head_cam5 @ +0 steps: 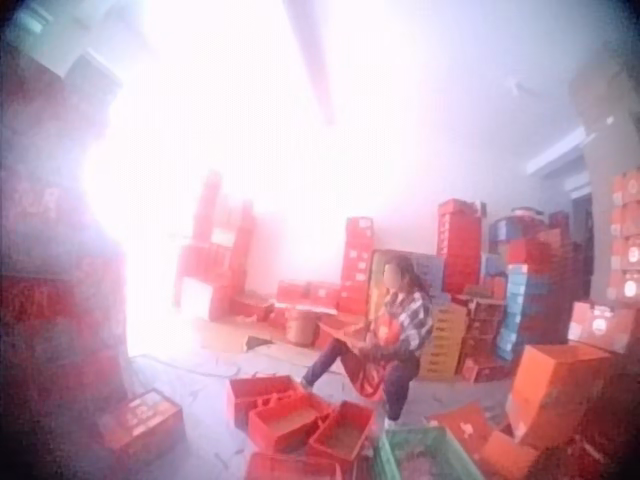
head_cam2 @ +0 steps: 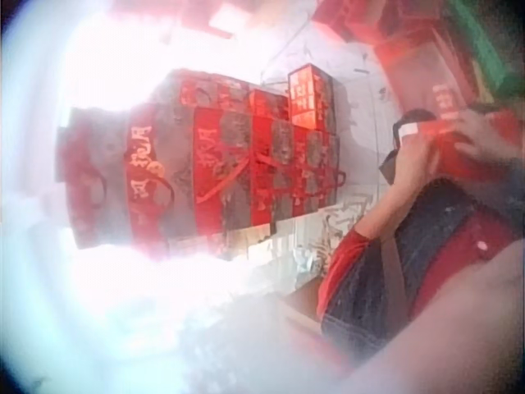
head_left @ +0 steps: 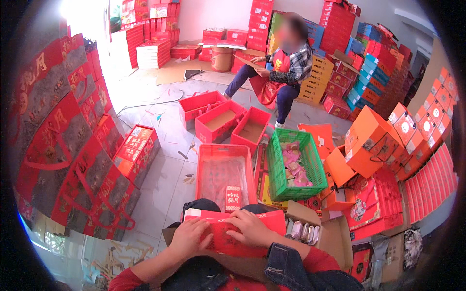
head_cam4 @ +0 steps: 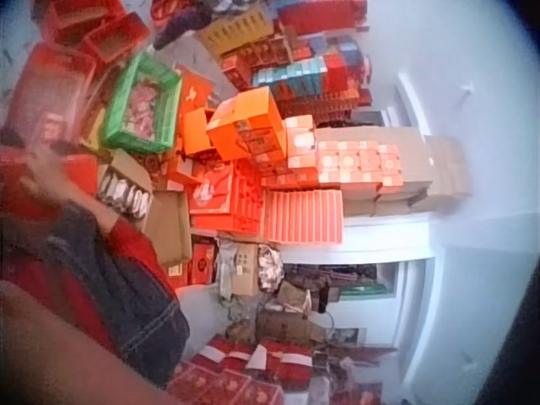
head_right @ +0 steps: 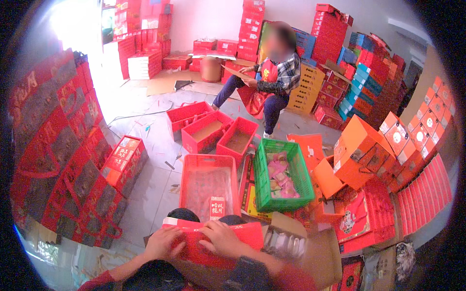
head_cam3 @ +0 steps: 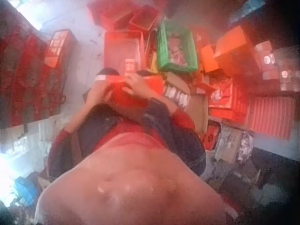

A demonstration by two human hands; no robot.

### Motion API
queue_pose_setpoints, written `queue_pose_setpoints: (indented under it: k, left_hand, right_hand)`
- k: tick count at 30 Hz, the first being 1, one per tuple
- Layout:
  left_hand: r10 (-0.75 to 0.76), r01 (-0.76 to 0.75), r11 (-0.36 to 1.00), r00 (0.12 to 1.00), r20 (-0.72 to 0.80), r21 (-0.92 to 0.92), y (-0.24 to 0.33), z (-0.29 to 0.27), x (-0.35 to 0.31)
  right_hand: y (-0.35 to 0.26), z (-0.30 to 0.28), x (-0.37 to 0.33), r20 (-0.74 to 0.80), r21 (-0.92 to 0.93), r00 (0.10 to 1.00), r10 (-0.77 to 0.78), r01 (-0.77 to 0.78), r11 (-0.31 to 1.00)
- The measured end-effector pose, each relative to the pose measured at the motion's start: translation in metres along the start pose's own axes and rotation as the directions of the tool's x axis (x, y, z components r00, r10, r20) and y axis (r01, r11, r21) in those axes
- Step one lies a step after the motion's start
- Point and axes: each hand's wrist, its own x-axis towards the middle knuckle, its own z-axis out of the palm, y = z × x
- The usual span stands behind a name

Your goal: The person assembles red and orange cardboard boxes by folding flaps and tucking them into slots. They handle multiple flat-packed boxes, fold them into shape, and place finished units into a red plastic basket.

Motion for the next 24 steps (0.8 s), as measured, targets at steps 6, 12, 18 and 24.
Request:
queue_pose_setpoints:
  k: [6, 12, 18, 24]
  left_hand:
    - [-0.034, 0.034, 0.999, 0.999, 0.005, -0.031, -0.005, -0.004, -0.006]
    - [-0.184, 0.193, 0.965, 0.98, 0.071, -0.175, 0.006, -0.026, 0.003]
    - [-0.394, 0.24, 0.071, 0.899, 0.193, -0.968, -0.022, -0.052, 0.014]
    - [-0.3, 0.203, -0.079, 0.929, 0.218, -0.976, 0.03, -0.027, 0.065]
  right_hand:
    - [-0.009, 0.004, 0.004, 0.022, -0.092, 0.999, -0.048, 0.05, 0.994]
    - [-0.022, -0.021, 0.006, 0.308, 0.07, 0.938, 0.162, -0.192, 0.979]
    - [-0.005, -0.109, 0.031, -0.188, 0.715, 0.86, 0.474, -0.211, 0.667]
    - [-0.011, -0.071, 0.041, -0.492, 0.755, 0.713, 0.5, 0.064, 0.653]
